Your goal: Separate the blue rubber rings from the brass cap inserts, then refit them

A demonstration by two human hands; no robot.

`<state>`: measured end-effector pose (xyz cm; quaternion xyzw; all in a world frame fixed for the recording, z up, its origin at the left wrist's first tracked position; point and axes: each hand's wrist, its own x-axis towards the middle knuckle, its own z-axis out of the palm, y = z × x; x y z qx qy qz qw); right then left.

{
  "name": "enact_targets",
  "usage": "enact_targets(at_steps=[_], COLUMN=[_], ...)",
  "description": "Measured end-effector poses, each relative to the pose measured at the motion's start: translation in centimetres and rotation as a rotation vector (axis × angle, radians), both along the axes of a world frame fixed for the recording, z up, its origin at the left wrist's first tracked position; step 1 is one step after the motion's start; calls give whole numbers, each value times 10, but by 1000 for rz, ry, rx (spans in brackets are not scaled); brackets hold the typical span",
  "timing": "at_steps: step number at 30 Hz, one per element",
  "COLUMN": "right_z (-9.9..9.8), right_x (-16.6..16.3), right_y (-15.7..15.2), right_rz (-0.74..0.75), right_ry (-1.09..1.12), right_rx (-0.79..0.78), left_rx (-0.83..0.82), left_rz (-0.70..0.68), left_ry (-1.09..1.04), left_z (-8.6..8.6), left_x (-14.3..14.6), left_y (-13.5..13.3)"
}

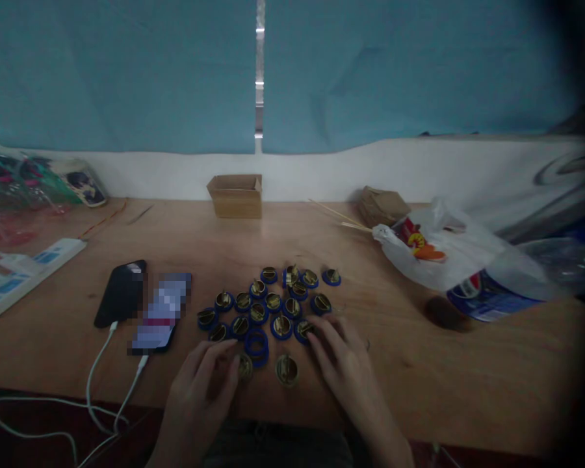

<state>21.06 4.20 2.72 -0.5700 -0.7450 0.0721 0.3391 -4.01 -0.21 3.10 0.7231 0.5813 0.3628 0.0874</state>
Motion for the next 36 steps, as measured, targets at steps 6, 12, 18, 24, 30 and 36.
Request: enact_targets(at_steps=[6, 12, 18, 24, 30, 36], right_z=[15, 48, 53, 44, 44, 42], right_x=[0, -25, -44, -44, -44, -43], right_y=[3, -34, -48, -47, -45, -47], right_rz=[13, 27, 295, 215, 244, 233], right_ry=[84, 407, 386, 500, 514, 523], right_rx=[100, 390, 183, 55, 35, 90], left_rx=[48, -384, -673, -498, -490, -486], left_rz=[-193, -312, -259, -310, -371, -328], left_ry=[-247, -931, -1318, -986, -1109, -1246], left_z=[11, 32, 39, 33, 29, 31], left_x=[32, 63, 61, 43, 47, 53], left_y=[-1, -7, -3, -3, -7, -7])
